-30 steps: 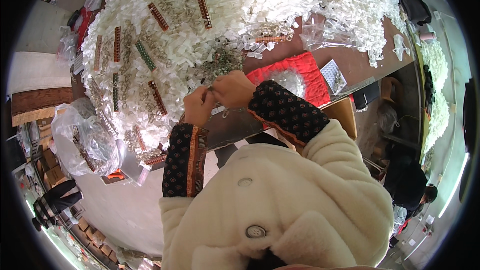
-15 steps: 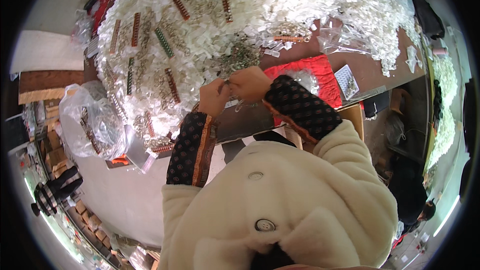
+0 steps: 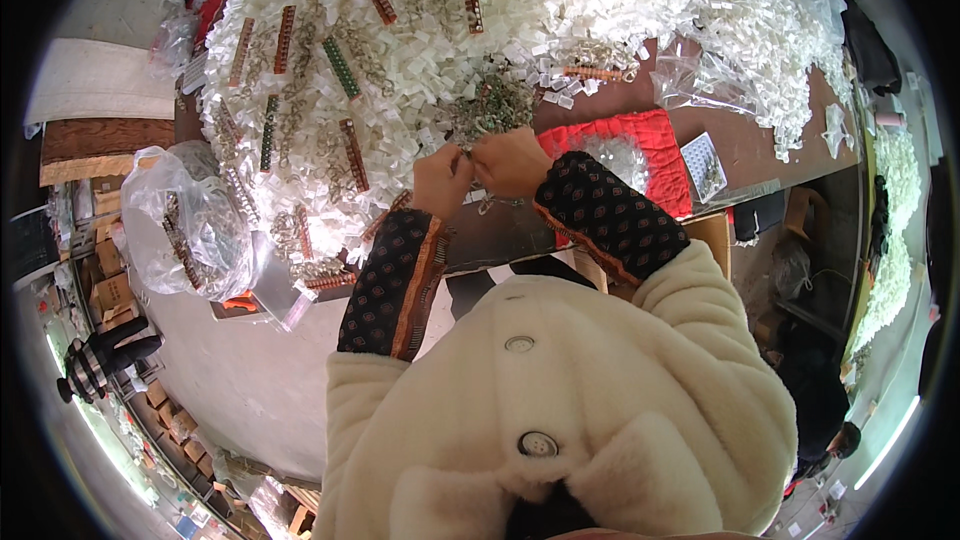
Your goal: The person repeatedly picks small metallic and plastic components from a table, links them together by hand, and places the assembled pieces into a plastic bag. The person also uses scissors to cut a small piece of material during the process.
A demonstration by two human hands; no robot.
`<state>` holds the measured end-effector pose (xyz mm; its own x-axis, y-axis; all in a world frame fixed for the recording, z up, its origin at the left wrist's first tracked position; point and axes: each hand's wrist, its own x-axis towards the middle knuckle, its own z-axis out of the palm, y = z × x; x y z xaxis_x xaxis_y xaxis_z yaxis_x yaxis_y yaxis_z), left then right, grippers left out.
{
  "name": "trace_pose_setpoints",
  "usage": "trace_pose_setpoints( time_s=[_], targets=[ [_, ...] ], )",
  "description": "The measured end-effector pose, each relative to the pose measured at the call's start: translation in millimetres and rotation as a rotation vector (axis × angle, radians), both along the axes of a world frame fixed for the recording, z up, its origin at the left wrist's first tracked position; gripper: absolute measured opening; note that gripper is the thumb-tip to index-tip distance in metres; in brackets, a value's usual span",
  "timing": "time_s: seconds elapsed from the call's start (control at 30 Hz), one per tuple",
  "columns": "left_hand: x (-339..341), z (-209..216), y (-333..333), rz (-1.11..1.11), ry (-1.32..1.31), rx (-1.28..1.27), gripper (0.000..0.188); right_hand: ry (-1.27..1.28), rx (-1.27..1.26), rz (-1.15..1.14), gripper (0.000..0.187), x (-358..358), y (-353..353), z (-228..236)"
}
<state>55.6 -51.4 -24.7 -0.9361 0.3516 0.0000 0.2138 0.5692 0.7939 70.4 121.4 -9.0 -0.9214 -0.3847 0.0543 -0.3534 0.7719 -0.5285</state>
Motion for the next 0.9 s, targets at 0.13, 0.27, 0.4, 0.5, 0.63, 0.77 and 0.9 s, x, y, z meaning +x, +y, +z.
trace_pose_setpoints(
  time_s=[0.13, 0.27, 0.4, 0.5, 0.63, 0.77, 0.9],
  targets=[
    [-6.7, -2.8, -7.8, -0.013, -0.151, 0.086, 0.019, -0.044, -0.119, -0.073, 0.029, -6.3, 4.8, -4.6],
    [29.6, -3.3, -61.1, -0.314, -0.3, -0.148, 0.02, 0.051, 0.135, -0.211, 0.021, -28.7, 42.1, -19.4],
    [107.4, -7.3, -125.0, -0.837, -0.445, -0.872, 0.03, 0.087, 0.154, -0.533, 0.023, -38.8, 104.8, -40.4],
    [147.5, -10.0, -151.1, -0.76, -0.721, -1.038, 0.035, 0.239, 0.299, -0.497, 0.026, -44.5, 126.4, -59.2],
    [158.6, -17.2, -149.3, -0.407, -0.634, -0.735, 0.033, 0.347, 0.473, -0.46, 0.026, -52.7, 135.4, -81.2],
    [147.0, -17.8, -123.2, -0.391, -0.447, -0.595, 0.033, 0.378, 0.568, -0.395, 0.027, -59.7, 149.6, -88.1],
    [132.3, 1.7, -99.0, -0.297, -0.422, -0.406, 0.029, 0.324, 0.428, -0.491, 0.026, -55.4, 175.0, -54.1]
  ],
)
